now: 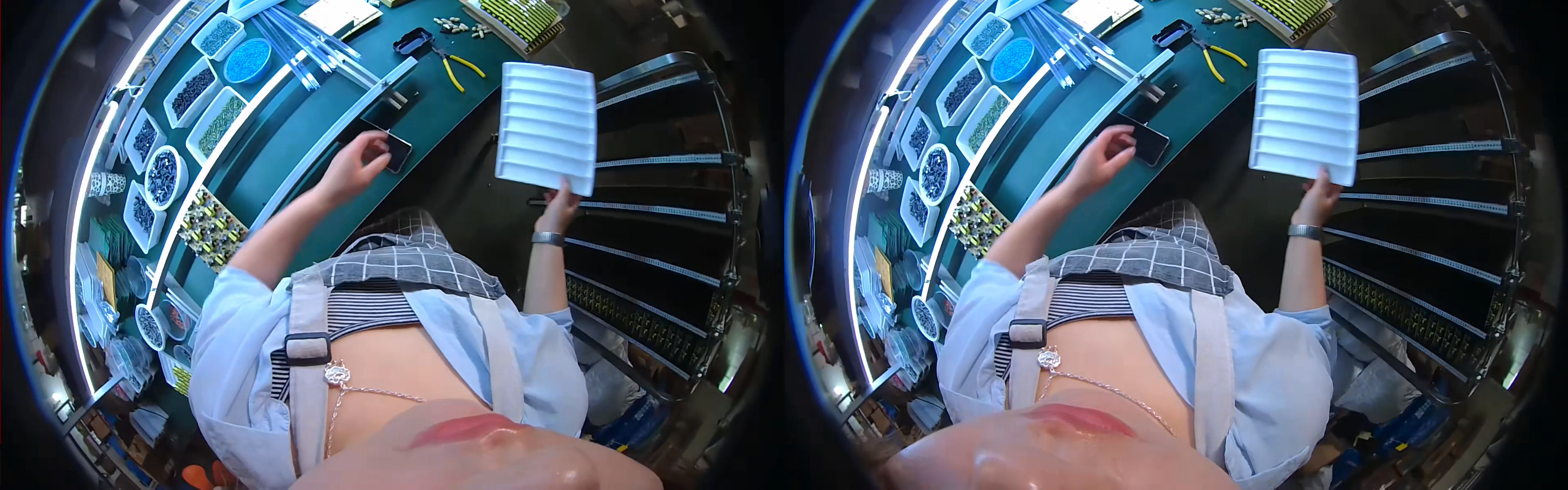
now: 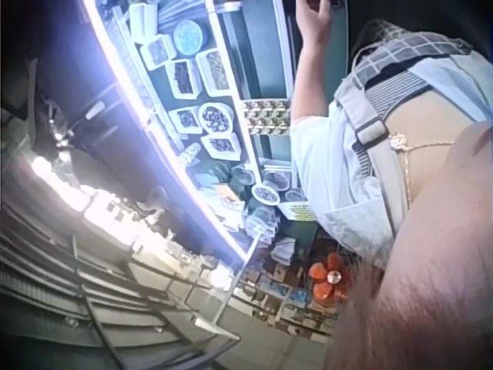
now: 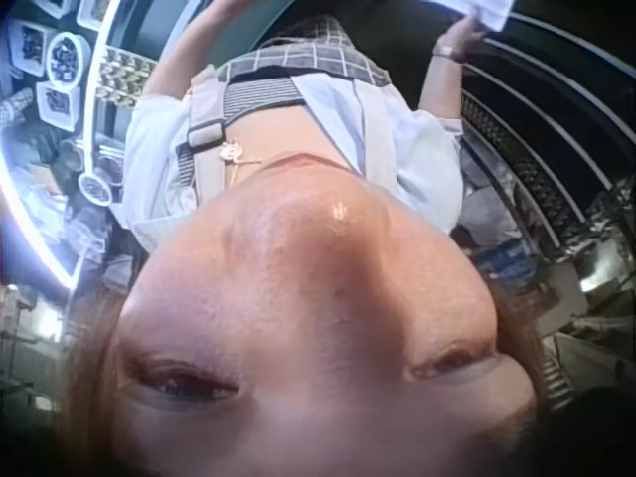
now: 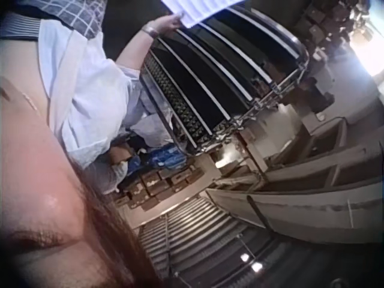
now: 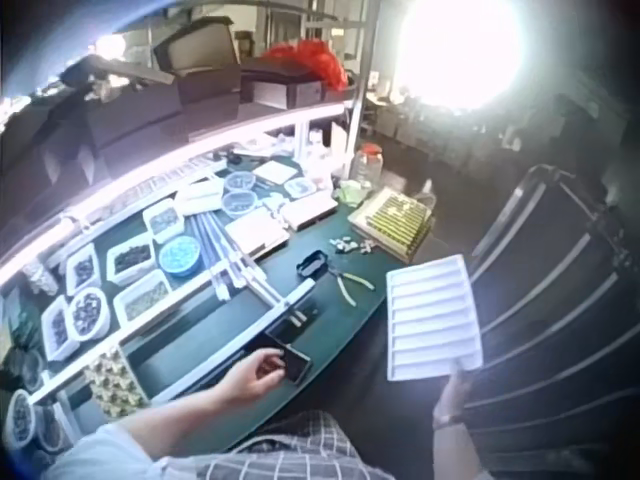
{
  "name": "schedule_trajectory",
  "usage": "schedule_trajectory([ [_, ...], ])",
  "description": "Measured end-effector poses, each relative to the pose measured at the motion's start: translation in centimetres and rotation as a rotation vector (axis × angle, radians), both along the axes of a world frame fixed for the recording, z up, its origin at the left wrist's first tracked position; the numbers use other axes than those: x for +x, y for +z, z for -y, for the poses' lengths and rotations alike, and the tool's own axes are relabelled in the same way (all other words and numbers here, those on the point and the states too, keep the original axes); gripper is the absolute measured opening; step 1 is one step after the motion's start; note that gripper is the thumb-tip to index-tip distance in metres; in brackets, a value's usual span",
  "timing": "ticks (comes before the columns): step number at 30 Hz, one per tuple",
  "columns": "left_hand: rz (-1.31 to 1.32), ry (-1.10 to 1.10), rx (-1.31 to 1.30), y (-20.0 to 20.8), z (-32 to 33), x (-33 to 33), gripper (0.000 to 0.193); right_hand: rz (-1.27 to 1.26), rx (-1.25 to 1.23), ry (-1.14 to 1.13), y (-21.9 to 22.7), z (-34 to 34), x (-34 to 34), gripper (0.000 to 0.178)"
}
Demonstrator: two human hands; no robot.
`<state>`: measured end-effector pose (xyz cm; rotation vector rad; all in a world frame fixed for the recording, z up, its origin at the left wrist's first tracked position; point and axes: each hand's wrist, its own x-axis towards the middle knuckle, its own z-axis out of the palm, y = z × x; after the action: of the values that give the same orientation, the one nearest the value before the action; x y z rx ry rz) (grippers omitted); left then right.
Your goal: The person inserts electronic components, including coils, capacitors, and transformers, into circuit boards by hand, then retrieves a tray and places the assembled board onto it.
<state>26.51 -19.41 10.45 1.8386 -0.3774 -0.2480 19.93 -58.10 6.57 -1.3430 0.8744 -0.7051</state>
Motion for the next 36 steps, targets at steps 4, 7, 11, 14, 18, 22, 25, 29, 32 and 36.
schedule_trajectory([
  [4, 0.271, -0.058, 0.280, 0.5, 4.0, 10.2, 0.045, -0.004, -0.194, -0.013, 1.1, 1.4, 3.2, 0.041],
  [7, 0.489, 0.038, 0.406, -2.2, 6.9, 18.6, 0.049, 0.086, -0.447, 0.119, 0.1, 3.0, 7.3, 0.037],
  [11, 0.524, 0.260, 0.820, -8.4, 10.0, 28.0, 0.063, 0.150, -0.493, 0.254, -3.4, 5.7, 14.2, 0.034],
  [14, 0.220, 0.324, 1.081, -10.9, 9.7, 31.7, 0.075, 0.118, -0.481, 0.318, -4.9, 7.4, 18.2, 0.036],
  [18, -0.042, 0.337, 1.174, -12.9, 7.6, 32.3, 0.079, 0.151, -0.399, 0.373, -5.9, 10.7, 22.8, 0.037],
  [22, 0.479, 0.505, 1.338, -14.8, 6.7, 33.4, 0.073, 0.177, -0.354, 0.368, -6.0, 12.9, 26.8, 0.037],
  [25, 0.496, 0.297, 0.902, -12.9, 12.9, 36.2, 0.054, 0.172, -0.348, 0.362, -6.7, 13.4, 28.0, 0.036],
  [29, 0.256, 0.209, 0.874, -14.4, 17.1, 39.5, 0.034, 0.182, -0.346, 0.390, -6.7, 13.7, 29.2, 0.035],
  [32, 0.185, 0.175, 0.850, -15.5, 16.2, 40.7, 0.027, 0.137, -0.360, 0.402, -7.0, 14.5, 29.5, 0.036],
  [36, 0.175, 0.229, 0.968, -14.6, 11.3, 41.5, 0.027, 0.122, -0.348, 0.385, -8.9, 15.4, 29.4, 0.037],
])
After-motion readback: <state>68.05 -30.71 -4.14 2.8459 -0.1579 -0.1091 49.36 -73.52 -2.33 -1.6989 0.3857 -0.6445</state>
